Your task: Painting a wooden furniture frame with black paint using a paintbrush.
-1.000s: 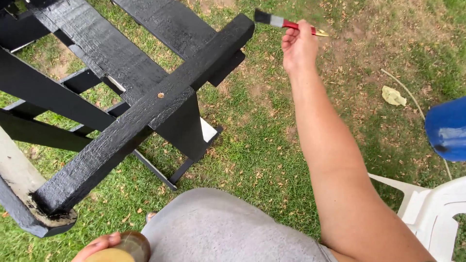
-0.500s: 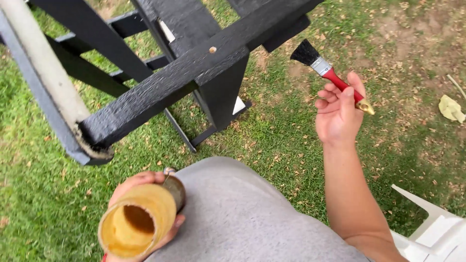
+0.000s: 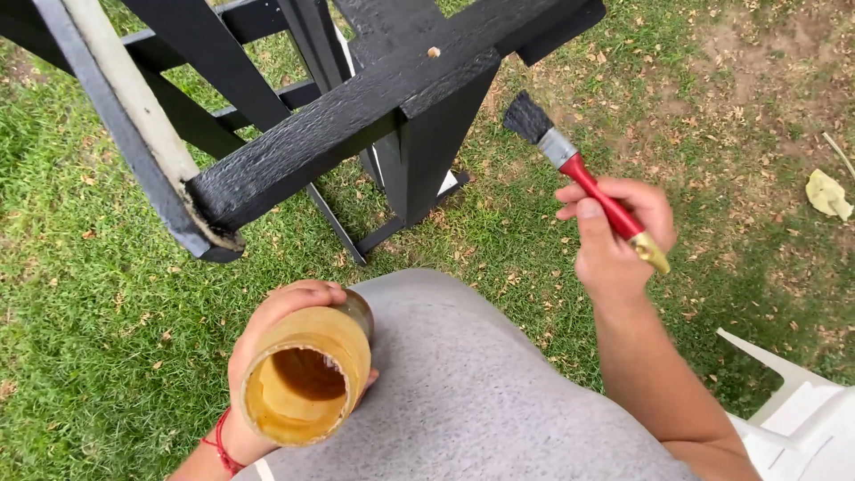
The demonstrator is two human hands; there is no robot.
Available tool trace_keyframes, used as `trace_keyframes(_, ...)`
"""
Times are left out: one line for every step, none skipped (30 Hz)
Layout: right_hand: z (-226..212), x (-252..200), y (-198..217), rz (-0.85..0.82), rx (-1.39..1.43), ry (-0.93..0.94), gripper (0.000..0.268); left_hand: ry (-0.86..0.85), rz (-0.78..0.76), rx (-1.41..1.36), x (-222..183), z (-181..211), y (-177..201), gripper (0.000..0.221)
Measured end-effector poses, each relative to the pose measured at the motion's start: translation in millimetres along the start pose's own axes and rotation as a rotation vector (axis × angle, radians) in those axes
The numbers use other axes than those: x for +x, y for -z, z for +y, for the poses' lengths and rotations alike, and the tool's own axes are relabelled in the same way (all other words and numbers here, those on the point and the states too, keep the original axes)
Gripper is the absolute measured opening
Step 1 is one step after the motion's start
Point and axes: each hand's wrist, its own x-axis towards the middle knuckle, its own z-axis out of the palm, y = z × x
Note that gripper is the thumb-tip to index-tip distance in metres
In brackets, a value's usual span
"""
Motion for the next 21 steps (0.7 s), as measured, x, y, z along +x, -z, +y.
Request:
trace_keyframes(-5.0,-4.3,-3.0,-0.032,-0.049,0.048,0.012,0.002,-0.019,0.022,-1.9,-1.9,3.4,0.065)
trace_keyframes(-9.2,-9.6,-7.3,-0.037,-0.056,0.046,0.012,0.006,-0.020,0.015,-3.2,-1.8,7.9,0.065)
trace_keyframes(-13.7,-14.3,-11.7,-0.065,-0.132,0.071,0.007,0.008,-0.027,0.027,-3.8,-1.8,12.8,0.065)
trace_keyframes(-18.4,-18.8,-16.3,-0.093,-0.208,0.097,0.007,0.011,-0.035,0.040,-4.3,-1.6,17.9,0.066)
trace_keyframes(-18.5,-25.0,-21.5,-0.092,-0.218,0.098,0.007,0.008,-0.040,0.031,-5.8,-3.3,23.1,0.066)
trace_keyframes(-18.7,-31.1,-27.0,-0.093,-0.235,0.104,0.009,-0.003,-0.047,0.022,-7.3,-4.9,28.7,0.066)
trace_keyframes(-20.5,-38.1,-32.9,-0.092,-0.252,0.107,0.011,-0.013,-0.056,0.013,-9.5,-5.8,35.4,0.067)
trace_keyframes(-23.2,-40.0,-41.9,-0.091,-0.263,0.106,0.011,-0.015,-0.062,0.004,-13.6,-8.2,42.5,0.067)
trace_keyframes(-24.5,-40.9,-50.6,-0.111,-0.272,0.144,0.011,-0.027,-0.053,-0.023,-17.2,-11.4,48.8,0.068)
trace_keyframes(-26.0,-41.9,-59.5,-0.133,-0.282,0.182,0.012,-0.039,-0.044,-0.050,-20.9,-14.7,55.4,0.069)
trace_keyframes(-26.6,-37.8,-70.9,-0.133,-0.293,0.183,0.012,-0.042,-0.048,-0.060,-23.9,-15.8,63.6,0.069)
trace_keyframes(-27.2,-33.8,-82.2,-0.147,-0.316,0.249,0.014,-0.043,-0.028,-0.034,-27.2,-16.9,71.9,0.068)
trace_keyframes(-28.1,-31.5,-93.3,-0.160,-0.339,0.312,0.016,-0.042,-0.012,-0.006,-31.1,-17.7,80.4,0.067)
trace_keyframes(-31.7,-31.2,-103.9,-0.161,-0.351,0.309,0.016,-0.042,-0.019,-0.016,-38.2,-20.4,87.5,0.067)
trace_keyframes(-34.7,-29.6,-114.9,-0.176,-0.384,0.259,0.012,-0.069,0.019,-0.014,-43.7,-23.4,95.2,0.071)
trace_keyframes(-37.9,-27.6,-125.8,-0.191,-0.416,0.208,0.012,-0.095,0.057,-0.012,-49.1,-26.1,102.9,0.075)
trace_keyframes(-38.5,-27.7,-134.4,-0.185,-0.430,0.212,0.012,-0.105,0.050,-0.022,-54.5,-26.5,112.8,0.075)
trace_keyframes(-39.0,-27.7,-142.8,-0.172,-0.495,0.164,0.011,-0.038,0.049,-0.042,-59.8,-27.1,122.8,0.074)
trace_keyframes(-38.9,-27.7,-151.5,-0.162,-0.555,0.115,0.009,0.032,0.052,-0.059,-66.3,-27.4,132.3,0.073)
trace_keyframes(-37.2,-22.3,-159.5,-0.159,-0.565,0.119,0.009,0.025,0.049,-0.067,-69.6,-32.4,140.5,0.073)
trace_keyframes(-37.0,-18.9,-167.2,-0.116,-0.626,0.132,0.011,0.030,0.056,-0.028,-75.4,-35.8,148.8,0.073)
